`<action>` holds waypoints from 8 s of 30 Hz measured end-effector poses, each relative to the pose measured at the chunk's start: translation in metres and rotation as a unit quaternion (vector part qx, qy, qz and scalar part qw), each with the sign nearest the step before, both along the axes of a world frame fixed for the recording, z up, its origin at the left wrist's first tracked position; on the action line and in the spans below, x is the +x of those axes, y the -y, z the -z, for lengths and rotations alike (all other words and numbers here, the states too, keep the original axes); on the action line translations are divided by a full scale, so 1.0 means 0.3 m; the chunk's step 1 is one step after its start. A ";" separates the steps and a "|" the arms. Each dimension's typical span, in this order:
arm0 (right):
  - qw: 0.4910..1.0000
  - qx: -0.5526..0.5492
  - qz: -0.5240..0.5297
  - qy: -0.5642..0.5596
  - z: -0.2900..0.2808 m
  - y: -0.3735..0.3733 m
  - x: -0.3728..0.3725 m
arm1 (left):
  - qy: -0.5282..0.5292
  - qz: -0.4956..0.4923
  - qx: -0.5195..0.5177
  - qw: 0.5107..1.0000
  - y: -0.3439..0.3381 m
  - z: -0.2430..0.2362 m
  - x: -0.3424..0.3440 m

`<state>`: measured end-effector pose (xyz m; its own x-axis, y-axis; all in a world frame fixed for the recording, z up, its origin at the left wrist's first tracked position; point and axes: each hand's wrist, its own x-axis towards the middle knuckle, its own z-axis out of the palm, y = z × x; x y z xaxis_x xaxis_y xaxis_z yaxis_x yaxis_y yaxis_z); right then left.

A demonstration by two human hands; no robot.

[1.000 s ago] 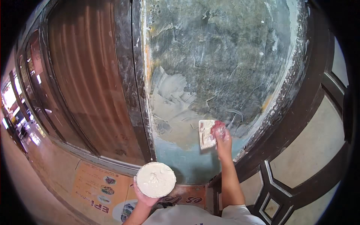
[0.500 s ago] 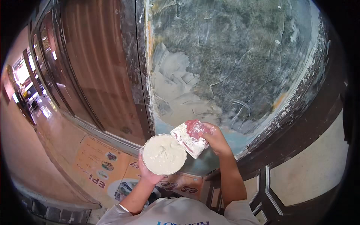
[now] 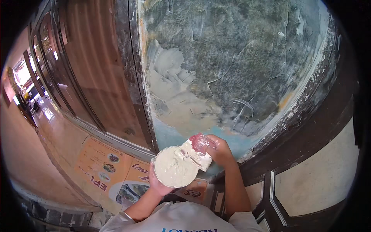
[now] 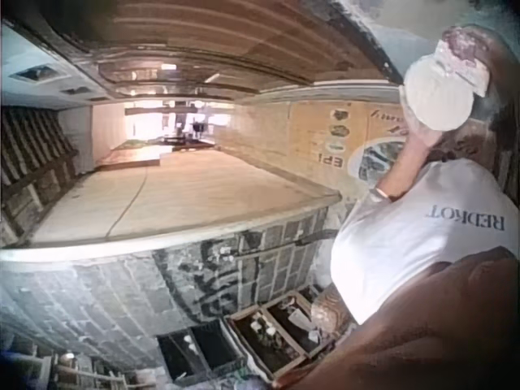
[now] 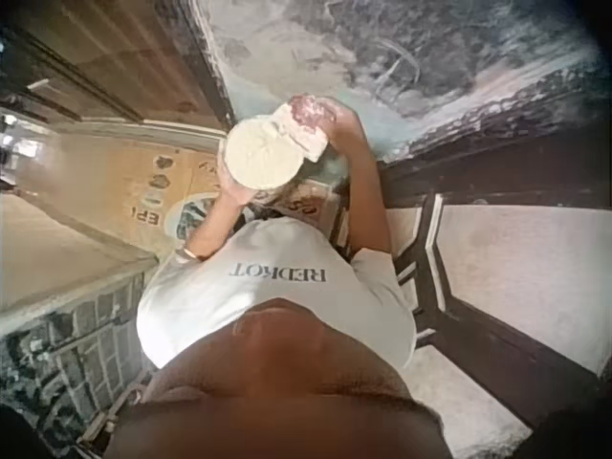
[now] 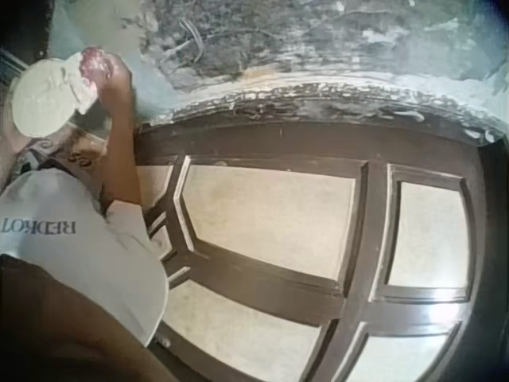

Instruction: The person applies a coating of white putty to a section of wall using a putty knife. They pick up the putty from a round container and spread it across the surface with multiple strokes.

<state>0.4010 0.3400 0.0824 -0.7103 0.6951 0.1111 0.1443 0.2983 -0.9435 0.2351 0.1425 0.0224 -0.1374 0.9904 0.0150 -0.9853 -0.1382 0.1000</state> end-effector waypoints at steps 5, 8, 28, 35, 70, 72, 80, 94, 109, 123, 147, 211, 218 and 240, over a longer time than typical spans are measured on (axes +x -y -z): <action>0.978 0.195 0.001 0.078 -0.130 0.085 0.057 | -0.005 0.004 -0.001 1.000 0.003 -0.003 -0.006; 0.957 0.271 0.007 0.099 -0.108 0.126 0.066 | -0.032 -0.034 -0.023 0.999 0.004 0.000 -0.020; 0.934 0.103 0.298 -0.170 0.237 -0.144 0.034 | -0.115 -0.003 -0.081 0.990 0.089 0.043 -0.108; 0.835 0.117 0.394 -0.365 0.193 -0.212 -0.012 | -0.121 -0.047 -0.059 0.990 0.157 0.035 -0.212; 0.922 0.017 0.293 -0.255 0.193 -0.192 -0.029 | -0.082 0.004 -0.047 0.996 0.071 0.037 -0.372; 0.949 0.096 0.277 -0.115 0.218 -0.196 -0.021 | -0.093 0.001 -0.049 0.994 0.067 0.035 -0.359; 0.951 0.055 0.260 -0.160 0.218 -0.206 -0.045 | -0.069 -0.014 -0.058 0.996 0.071 0.024 -0.325; 0.907 0.135 0.381 -0.121 0.169 -0.177 -0.074 | -0.052 -0.006 -0.053 0.997 0.050 0.074 -0.254; 0.907 -0.017 0.303 -0.293 0.304 -0.211 0.129 | -0.087 -0.004 -0.035 0.996 0.022 0.061 -0.157; 0.903 0.062 0.378 -0.196 0.273 -0.246 0.180 | -0.049 0.008 -0.060 0.997 -0.020 0.089 -0.089; 0.962 -0.212 0.120 -0.124 0.047 -0.076 -0.036 | -0.041 -0.026 -0.015 0.999 -0.112 0.013 -0.173; 0.840 0.125 0.435 -0.299 0.217 -0.183 -0.095 | -0.084 -0.026 -0.039 0.995 0.087 0.063 -0.336; 0.930 0.171 0.323 -0.034 0.216 -0.131 -0.117 | -0.074 -0.019 -0.036 0.996 0.089 0.090 -0.297; 0.853 0.209 0.405 -0.254 0.204 -0.179 -0.173 | -0.086 -0.034 -0.029 0.995 0.116 0.057 -0.312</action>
<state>0.3490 0.3938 0.0213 0.1983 0.7590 0.6202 0.0675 0.6207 -0.7811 0.1415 0.1077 0.0053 -0.2052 0.9786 -0.0127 -0.9413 -0.1938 0.2764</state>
